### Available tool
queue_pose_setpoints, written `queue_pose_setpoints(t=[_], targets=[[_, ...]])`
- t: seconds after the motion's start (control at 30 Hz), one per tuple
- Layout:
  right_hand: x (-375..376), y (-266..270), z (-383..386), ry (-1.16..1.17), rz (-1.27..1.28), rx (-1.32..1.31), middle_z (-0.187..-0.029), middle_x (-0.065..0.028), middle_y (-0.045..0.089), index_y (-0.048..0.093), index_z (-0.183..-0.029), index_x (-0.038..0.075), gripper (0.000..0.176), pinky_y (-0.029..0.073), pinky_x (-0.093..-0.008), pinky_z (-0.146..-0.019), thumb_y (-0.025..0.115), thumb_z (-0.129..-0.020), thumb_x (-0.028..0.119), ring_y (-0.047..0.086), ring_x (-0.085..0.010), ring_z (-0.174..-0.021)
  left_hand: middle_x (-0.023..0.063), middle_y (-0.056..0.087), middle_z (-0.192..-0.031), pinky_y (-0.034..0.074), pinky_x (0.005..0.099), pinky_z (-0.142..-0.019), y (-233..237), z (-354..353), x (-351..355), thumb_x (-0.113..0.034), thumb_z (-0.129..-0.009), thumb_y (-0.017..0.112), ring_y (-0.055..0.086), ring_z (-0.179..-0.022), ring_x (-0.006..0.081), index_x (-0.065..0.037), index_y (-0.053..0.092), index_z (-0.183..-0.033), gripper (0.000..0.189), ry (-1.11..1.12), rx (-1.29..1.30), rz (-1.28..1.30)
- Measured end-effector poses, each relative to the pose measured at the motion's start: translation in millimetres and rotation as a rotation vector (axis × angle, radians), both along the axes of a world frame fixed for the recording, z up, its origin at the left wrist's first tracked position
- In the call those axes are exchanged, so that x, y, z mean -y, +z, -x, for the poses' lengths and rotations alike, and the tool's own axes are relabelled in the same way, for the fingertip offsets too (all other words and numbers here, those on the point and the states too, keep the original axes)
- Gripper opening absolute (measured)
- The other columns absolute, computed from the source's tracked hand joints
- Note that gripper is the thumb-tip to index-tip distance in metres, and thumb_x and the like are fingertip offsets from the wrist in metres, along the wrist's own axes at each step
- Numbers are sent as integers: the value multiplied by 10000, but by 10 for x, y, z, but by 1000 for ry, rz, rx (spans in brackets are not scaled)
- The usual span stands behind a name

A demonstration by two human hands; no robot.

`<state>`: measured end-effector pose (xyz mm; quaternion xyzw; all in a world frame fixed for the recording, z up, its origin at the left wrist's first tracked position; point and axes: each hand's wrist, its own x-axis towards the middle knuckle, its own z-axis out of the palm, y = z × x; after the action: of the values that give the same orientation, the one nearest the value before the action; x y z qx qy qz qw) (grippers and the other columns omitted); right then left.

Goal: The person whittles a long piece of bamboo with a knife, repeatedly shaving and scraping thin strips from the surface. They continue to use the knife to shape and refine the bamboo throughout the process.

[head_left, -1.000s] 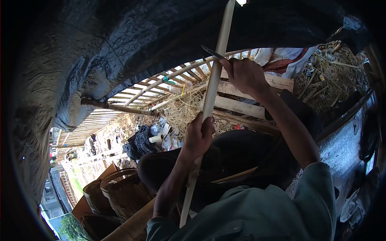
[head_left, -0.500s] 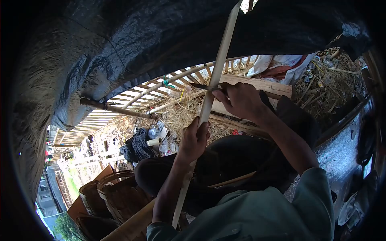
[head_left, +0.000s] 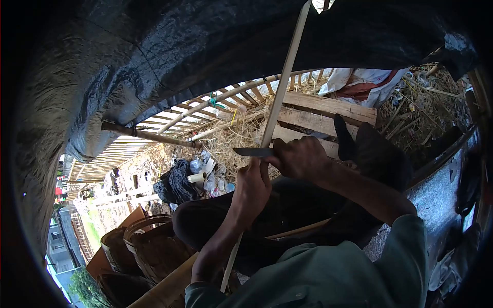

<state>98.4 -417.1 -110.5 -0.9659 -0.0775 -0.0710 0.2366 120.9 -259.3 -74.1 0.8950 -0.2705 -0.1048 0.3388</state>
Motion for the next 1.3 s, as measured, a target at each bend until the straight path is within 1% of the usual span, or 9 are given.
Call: queue_pose_setpoints(t=[0.1,0.3,0.53,0.73,0.93,0.97,1.0,1.07,1.3], targets=[[302,98,-276,-239,-25,108,-469,-120,543,628,-716,43,468,482,-385,-420,452,-931,420,598,-294,-443,237,520,-553,418,489,-449,66,32,19,-126,-931,471,564,-559,443,3,484,-943,130,40,-57,-85],[376,151,-360,-239,-84,-12,-482,-128,556,624,-639,30,554,483,-396,-432,427,-934,455,596,-301,-447,213,510,-518,392,439,-431,47,17,36,-133,-921,492,556,-490,403,31,501,-885,169,88,-61,-61],[219,174,-84,40,-133,57,-508,-131,571,627,-753,31,493,497,-399,-468,432,-930,448,613,-310,-481,226,528,-549,416,476,-459,26,5,39,-73,-902,477,564,-563,433,-1,522,-891,86,64,-4,-21],[11,84,53,89,-130,-52,-531,-137,584,614,-763,55,491,500,-401,-473,437,-916,487,627,-297,-497,213,570,-638,457,440,-521,50,-11,42,40,-825,442,597,-629,392,-7,604,-681,222,-27,-15,-73],[-5,-69,-63,8,16,127,-482,-122,562,609,-728,59,514,478,-386,-415,420,-923,496,618,-283,-466,225,571,-629,450,465,-499,23,0,67,-48,-898,460,590,-603,415,-3,502,-911,63,34,-11,16],[172,-48,-220,-206,-1,105,-486,-127,566,608,-694,53,537,482,-389,-415,411,-928,495,620,-293,-473,241,550,-587,430,485,-456,34,44,71,-131,-939,454,574,-560,435,2,434,-962,136,96,-34,-184],[427,55,-434,-422,-22,77,-491,-131,570,607,-660,47,562,486,-392,-414,403,-933,493,622,-302,-479,237,539,-571,424,478,-458,22,97,69,-138,-936,466,571,-549,429,5,455,-956,145,96,-42,-162],[862,283,-668,-430,-35,-60,-531,-151,590,624,-631,37,591,509,-416,-456,382,-949,472,630,-341,-526,229,516,-538,412,464,-463,3,202,74,-152,-930,489,564,-529,417,12,497,-945,165,74,-61,-118],[833,228,-716,-396,-127,103,-582,-153,612,663,-780,57,466,518,-413,-493,420,-950,416,636,-327,-565,230,522,-520,419,480,-418,-39,84,25,-156,-937,466,571,-520,428,8,473,-917,165,37,-31,-70]])
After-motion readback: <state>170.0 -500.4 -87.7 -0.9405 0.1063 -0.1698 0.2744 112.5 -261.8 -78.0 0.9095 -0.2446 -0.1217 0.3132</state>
